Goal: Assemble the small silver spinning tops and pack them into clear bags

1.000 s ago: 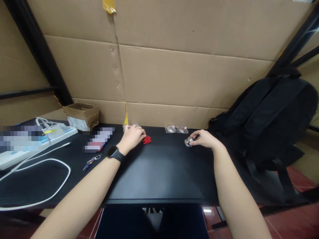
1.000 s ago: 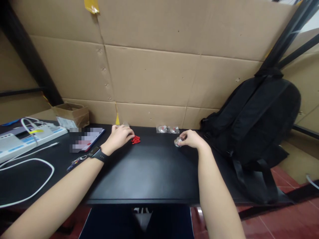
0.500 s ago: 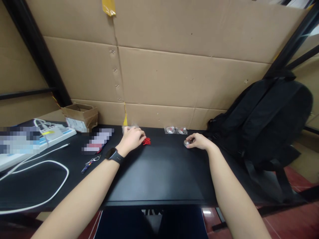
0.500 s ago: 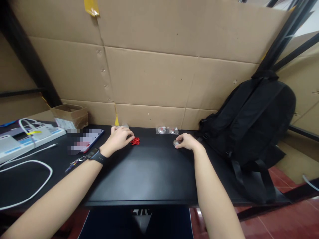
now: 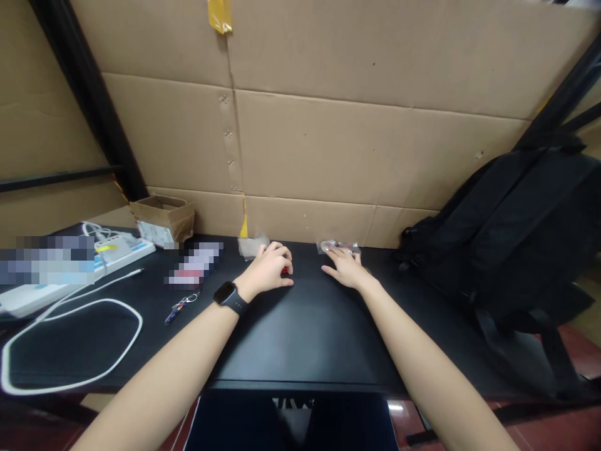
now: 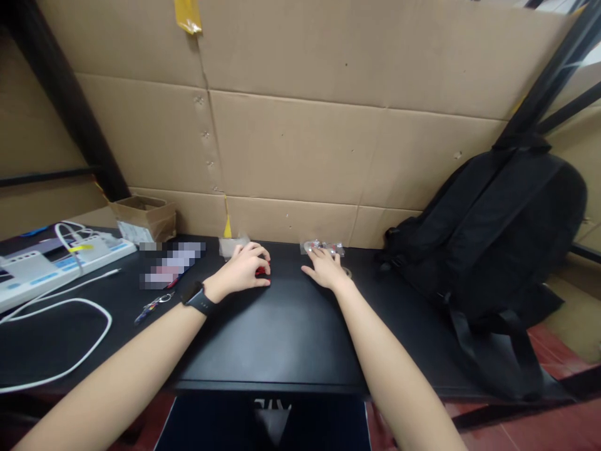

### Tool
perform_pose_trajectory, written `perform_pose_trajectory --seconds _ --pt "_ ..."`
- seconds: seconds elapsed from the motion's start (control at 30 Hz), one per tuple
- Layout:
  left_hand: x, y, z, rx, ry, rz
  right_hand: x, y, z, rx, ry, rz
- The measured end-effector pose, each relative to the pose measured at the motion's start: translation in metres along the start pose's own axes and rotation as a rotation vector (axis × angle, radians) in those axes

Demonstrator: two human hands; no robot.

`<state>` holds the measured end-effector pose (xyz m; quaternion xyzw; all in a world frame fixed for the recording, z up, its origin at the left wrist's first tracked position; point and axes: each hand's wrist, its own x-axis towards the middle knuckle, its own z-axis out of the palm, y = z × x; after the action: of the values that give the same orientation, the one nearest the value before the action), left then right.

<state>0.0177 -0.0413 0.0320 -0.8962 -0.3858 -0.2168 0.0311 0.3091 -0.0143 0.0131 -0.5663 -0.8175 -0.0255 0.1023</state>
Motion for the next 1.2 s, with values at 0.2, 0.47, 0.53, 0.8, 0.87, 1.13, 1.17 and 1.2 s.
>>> perform_pose_trajectory --seconds 0.2,0.47,0.53,0.8,0.87,1.13,1.17,1.2 --pt "0.000 0.000 0.007 0.067 0.028 0.006 0.004 -0.011 0.015 0.001 -0.041 0.035" --pt "0.001 -0.005 0.007 0.064 0.078 -0.027 -0.007 -0.015 0.009 0.011 -0.043 0.026" --pt "0.001 -0.001 0.005 0.058 0.101 -0.036 -0.006 -0.019 0.008 -0.007 -0.028 0.046" --pt "0.002 0.014 0.003 0.027 0.144 -0.017 -0.004 -0.030 0.004 -0.064 0.030 0.055" --pt "0.003 0.016 0.006 0.015 0.139 -0.007 -0.005 -0.030 0.002 -0.058 0.034 0.062" --pt "0.003 0.023 0.006 0.002 0.118 0.032 -0.012 -0.019 -0.006 -0.013 0.058 -0.015" --pt "0.003 0.023 0.005 0.000 0.121 0.033 -0.012 -0.017 -0.006 -0.016 0.089 -0.010" --pt "0.003 0.024 0.004 -0.002 0.123 0.034 -0.011 -0.016 -0.005 -0.017 0.107 -0.003"
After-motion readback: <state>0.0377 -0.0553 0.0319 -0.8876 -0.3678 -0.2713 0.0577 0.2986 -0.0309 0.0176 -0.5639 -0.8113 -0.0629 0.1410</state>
